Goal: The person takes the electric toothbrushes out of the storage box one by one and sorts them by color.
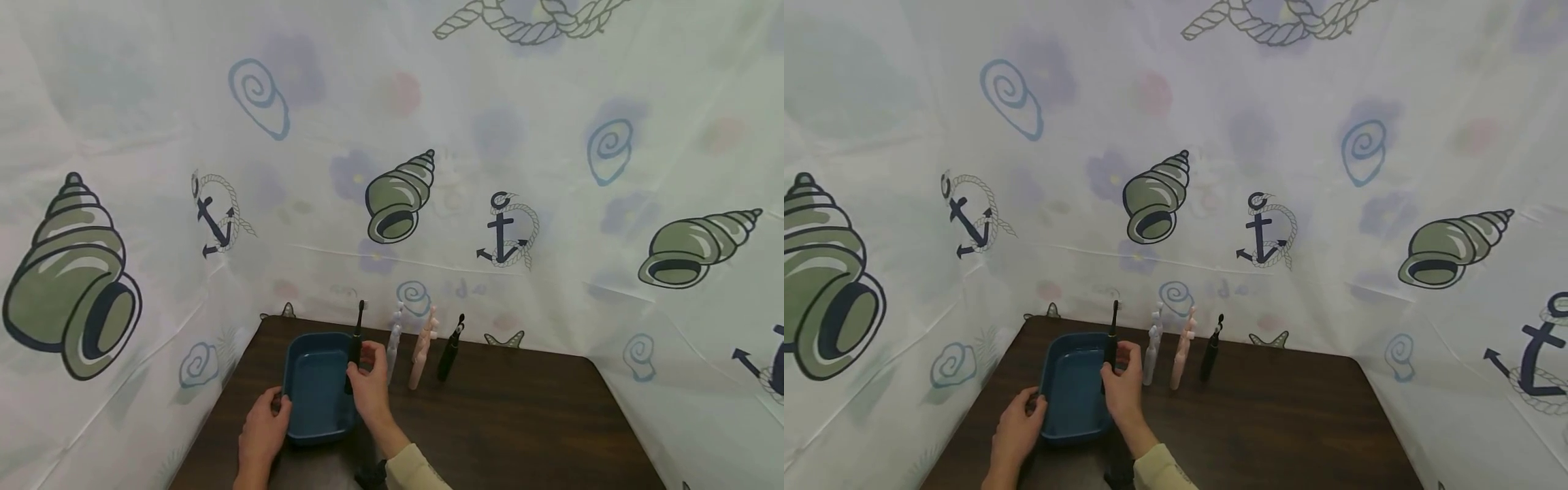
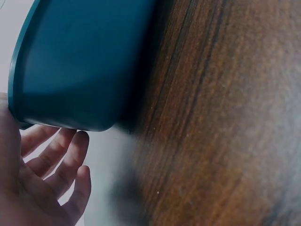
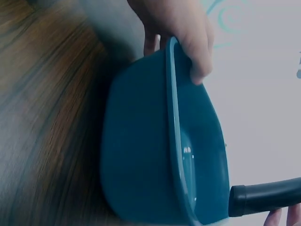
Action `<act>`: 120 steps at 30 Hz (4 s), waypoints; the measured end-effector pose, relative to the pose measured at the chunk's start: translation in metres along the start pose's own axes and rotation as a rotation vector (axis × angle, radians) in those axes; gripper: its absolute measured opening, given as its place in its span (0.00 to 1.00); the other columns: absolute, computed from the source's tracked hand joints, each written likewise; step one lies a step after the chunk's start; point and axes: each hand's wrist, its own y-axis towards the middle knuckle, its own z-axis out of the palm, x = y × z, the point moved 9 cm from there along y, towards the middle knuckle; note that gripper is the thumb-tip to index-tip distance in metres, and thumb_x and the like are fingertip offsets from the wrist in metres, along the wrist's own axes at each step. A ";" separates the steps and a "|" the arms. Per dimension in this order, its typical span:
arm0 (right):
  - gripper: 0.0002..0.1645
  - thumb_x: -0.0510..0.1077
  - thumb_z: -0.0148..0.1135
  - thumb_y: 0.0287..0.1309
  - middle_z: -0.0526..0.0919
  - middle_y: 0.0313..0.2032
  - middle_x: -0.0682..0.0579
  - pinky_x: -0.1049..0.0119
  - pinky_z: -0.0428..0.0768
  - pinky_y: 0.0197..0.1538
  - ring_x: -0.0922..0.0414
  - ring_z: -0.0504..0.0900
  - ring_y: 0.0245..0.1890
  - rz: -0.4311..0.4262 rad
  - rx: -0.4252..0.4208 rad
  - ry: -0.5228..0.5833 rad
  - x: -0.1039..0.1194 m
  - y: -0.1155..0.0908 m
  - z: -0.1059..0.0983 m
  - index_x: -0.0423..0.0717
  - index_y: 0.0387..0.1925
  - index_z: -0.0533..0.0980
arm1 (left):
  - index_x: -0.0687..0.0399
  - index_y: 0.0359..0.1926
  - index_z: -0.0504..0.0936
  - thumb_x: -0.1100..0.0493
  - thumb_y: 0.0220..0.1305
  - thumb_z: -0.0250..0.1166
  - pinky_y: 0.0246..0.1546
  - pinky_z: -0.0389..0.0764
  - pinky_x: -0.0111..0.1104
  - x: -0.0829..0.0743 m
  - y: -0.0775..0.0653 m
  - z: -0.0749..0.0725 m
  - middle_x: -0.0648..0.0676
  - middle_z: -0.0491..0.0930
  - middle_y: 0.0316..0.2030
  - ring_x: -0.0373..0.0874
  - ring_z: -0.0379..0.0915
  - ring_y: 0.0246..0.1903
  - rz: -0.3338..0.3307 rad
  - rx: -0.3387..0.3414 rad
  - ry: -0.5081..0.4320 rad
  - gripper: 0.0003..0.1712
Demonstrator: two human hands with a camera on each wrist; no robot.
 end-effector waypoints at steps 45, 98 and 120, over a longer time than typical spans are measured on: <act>0.25 0.26 0.65 0.66 0.80 0.54 0.42 0.66 0.83 0.51 0.48 0.82 0.54 -0.032 -0.248 -0.097 -0.038 -0.005 -0.151 0.43 0.61 0.73 | 0.54 0.73 0.74 0.42 0.78 0.52 0.48 0.76 0.62 0.000 -0.003 0.006 0.60 0.84 0.61 0.55 0.85 0.53 -0.023 0.013 -0.012 0.32; 0.25 0.27 0.64 0.66 0.76 0.57 0.40 0.38 0.83 0.62 0.44 0.79 0.61 -0.041 -0.256 -0.228 -0.084 0.023 -0.208 0.41 0.61 0.69 | 0.54 0.73 0.74 0.44 0.78 0.52 0.49 0.75 0.61 -0.002 -0.007 0.006 0.61 0.83 0.63 0.57 0.82 0.55 -0.030 -0.029 -0.016 0.31; 0.26 0.27 0.67 0.63 0.80 0.54 0.39 0.46 0.87 0.54 0.43 0.81 0.56 -0.030 -0.281 -0.290 -0.090 0.018 -0.213 0.40 0.60 0.71 | 0.55 0.73 0.74 0.42 0.80 0.53 0.50 0.77 0.62 -0.008 -0.005 0.007 0.61 0.83 0.62 0.56 0.84 0.55 -0.004 -0.001 0.004 0.31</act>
